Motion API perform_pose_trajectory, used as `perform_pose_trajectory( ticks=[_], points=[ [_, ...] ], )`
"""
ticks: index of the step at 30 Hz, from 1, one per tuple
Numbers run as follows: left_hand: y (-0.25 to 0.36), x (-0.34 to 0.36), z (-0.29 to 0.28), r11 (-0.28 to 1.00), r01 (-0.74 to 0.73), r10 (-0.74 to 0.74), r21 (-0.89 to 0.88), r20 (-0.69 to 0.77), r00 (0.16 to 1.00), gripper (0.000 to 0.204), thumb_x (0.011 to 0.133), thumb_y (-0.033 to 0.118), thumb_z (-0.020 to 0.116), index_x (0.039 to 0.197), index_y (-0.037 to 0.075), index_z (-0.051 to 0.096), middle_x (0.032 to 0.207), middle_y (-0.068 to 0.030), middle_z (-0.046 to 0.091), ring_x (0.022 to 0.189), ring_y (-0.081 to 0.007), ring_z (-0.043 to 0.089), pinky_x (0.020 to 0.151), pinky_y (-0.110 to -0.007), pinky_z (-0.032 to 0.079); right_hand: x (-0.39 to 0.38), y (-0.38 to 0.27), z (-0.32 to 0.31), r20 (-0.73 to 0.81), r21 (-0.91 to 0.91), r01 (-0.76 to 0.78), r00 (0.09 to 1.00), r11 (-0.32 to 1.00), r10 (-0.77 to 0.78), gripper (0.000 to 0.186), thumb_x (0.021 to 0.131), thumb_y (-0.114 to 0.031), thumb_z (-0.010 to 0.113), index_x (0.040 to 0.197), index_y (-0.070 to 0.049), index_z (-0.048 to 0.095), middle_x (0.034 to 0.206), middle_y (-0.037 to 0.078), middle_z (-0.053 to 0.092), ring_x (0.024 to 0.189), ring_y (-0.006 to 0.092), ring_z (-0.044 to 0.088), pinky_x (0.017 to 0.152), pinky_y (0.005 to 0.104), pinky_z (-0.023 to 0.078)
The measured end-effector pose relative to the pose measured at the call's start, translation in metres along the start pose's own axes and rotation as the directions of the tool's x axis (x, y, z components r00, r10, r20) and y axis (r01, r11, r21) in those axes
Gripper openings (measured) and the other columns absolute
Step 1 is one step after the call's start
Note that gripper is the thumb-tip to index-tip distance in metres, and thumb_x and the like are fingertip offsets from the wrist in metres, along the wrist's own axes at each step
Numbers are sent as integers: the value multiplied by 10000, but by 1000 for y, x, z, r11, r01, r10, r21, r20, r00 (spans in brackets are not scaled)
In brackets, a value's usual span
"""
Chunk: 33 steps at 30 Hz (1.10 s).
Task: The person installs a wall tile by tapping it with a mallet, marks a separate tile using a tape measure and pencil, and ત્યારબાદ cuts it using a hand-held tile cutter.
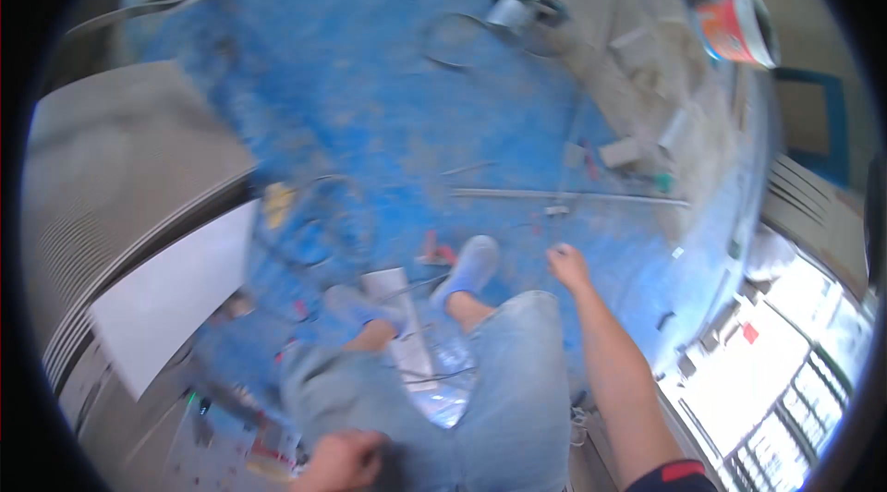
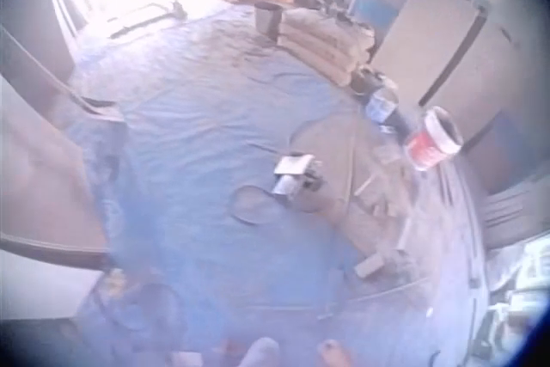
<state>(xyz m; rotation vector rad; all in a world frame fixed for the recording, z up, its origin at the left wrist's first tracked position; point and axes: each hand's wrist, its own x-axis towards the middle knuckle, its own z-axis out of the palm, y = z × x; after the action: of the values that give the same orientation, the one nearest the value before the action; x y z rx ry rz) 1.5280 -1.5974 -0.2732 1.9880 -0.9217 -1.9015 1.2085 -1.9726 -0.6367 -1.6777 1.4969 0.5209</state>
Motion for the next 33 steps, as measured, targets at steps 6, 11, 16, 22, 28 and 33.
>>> perform_pose_trajectory(
  ticks=[6,11,16,22,28,33],
  points=[
    [-55,211,-46,964,-79,178,255,-396,901,409,658,-59,556,1057,4,612,747,-127,602,661,-298,548,641,-418,446,141,19,8,-468,-125,-5,882,992,-55,335,860,-246,571,1092,-6,594,987,230,662,941,378,638,836,459,490],
    [-50,248,-74,858,-142,329,494,-316,890,516,686,-63,545,1197,4,550,1187,-191,591,1133,-357,544,987,-431,424,227,48,-29,-714,-386,-123,667,914,-212,308,868,-159,528,1126,6,559,1051,246,624,996,424,591,854,495,471],
    [-63,270,-88,894,-57,202,445,-286,937,480,761,48,628,1231,26,534,1270,-167,553,1242,-358,472,1057,-442,370,262,75,-67,-657,-517,-149,701,843,-279,419,794,-86,517,1205,-10,542,1089,255,591,1009,424,552,907,489,435],
    [-74,246,-84,873,-161,380,460,-437,815,471,777,135,695,1211,19,551,1191,-167,582,1142,-341,537,980,-417,423,214,-33,15,-458,-424,577,529,698,-715,148,832,-68,507,967,-9,494,980,201,521,956,388,526,821,468,422],
    [-84,252,-51,751,-332,614,570,-421,668,184,840,152,561,990,50,529,878,-93,552,906,-264,563,800,-379,425,235,13,73,109,-710,611,585,349,-804,225,833,-243,663,901,-59,553,949,224,584,616,403,563,569,456,465],
    [-107,211,-42,842,-246,514,480,-576,635,192,844,128,548,974,-6,591,901,-156,604,845,-301,568,750,-396,431,201,-144,92,301,-550,767,553,332,-777,268,848,-260,670,978,-32,612,931,187,579,634,353,566,581,418,469]
  ],
)
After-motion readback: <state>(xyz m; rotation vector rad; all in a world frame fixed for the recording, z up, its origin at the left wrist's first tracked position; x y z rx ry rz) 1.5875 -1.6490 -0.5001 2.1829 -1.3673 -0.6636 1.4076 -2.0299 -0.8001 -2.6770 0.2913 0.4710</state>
